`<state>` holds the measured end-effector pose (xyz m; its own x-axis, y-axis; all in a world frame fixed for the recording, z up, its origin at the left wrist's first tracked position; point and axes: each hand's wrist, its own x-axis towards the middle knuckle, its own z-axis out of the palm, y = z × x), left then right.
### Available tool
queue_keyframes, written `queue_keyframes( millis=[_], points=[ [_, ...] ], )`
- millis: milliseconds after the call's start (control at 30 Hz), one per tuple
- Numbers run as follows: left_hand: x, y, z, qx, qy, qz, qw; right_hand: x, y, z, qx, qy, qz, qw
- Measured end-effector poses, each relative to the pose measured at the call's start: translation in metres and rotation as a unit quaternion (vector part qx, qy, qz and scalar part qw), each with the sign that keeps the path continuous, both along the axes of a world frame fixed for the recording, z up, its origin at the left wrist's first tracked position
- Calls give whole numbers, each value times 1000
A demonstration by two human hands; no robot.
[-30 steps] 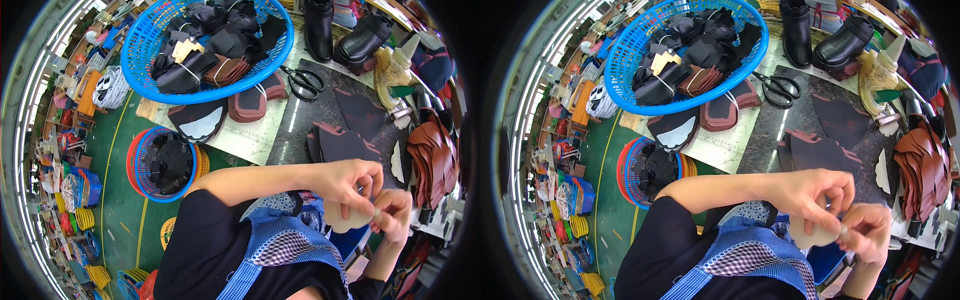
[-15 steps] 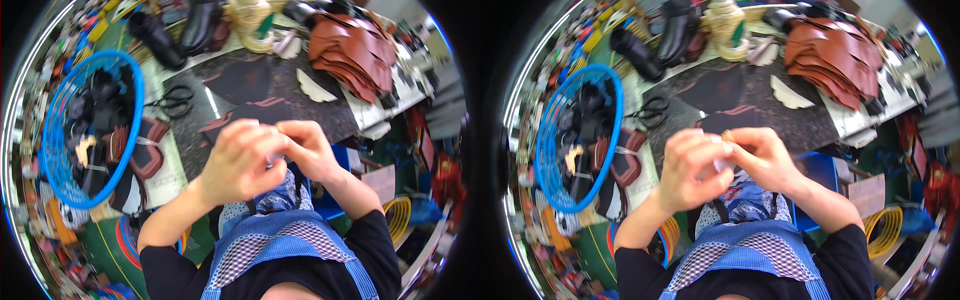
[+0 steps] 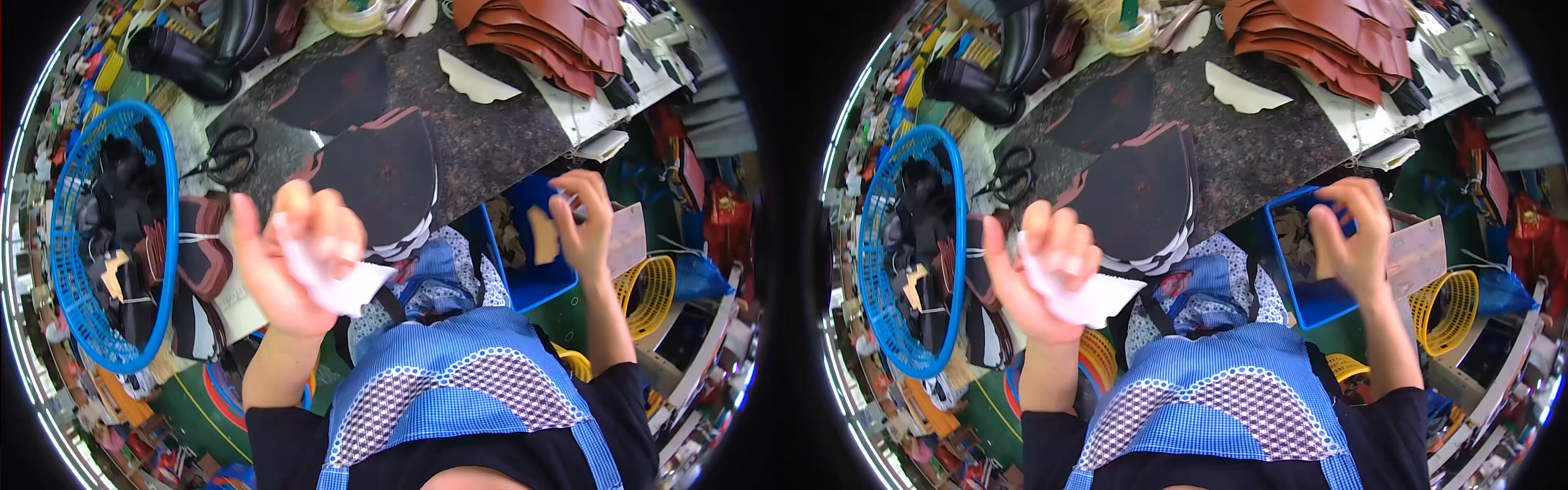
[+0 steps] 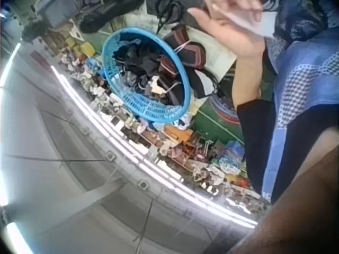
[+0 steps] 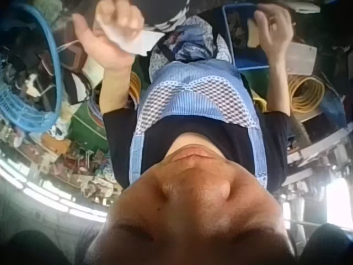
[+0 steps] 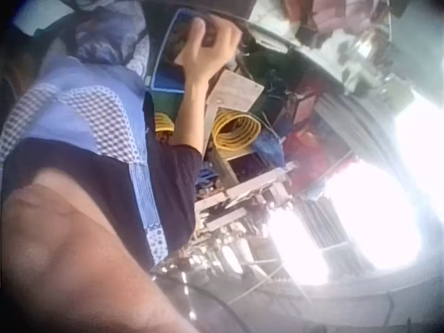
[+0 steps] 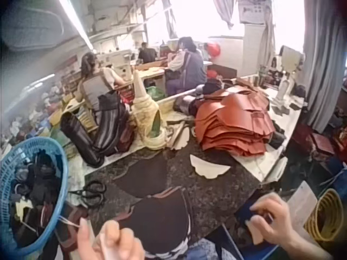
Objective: Applying adhesive and white fabric backing to leather shoe components at a factory workstation.
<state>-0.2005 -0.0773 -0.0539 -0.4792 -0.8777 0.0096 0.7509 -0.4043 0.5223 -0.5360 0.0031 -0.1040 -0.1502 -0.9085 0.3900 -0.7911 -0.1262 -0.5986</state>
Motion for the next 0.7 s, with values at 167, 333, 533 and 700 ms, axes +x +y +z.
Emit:
queue_keyframes(
  millis=[167, 333, 533, 700],
  points=[
    [-7, 42, -11, -453, -487, 26, 746, 97, -6, 42, 381, -350, 351, 780],
    [38, 42, -4, -140, -473, -58, 868, 85, -32, 16, 260, -391, 354, 809],
    [33, 0, -32, -149, -577, 65, 800, 108, -103, 18, 247, -144, 259, 923],
    [33, -8, -34, -308, -697, 17, 648, 113, -101, 7, 163, -24, 260, 951]
  ],
)
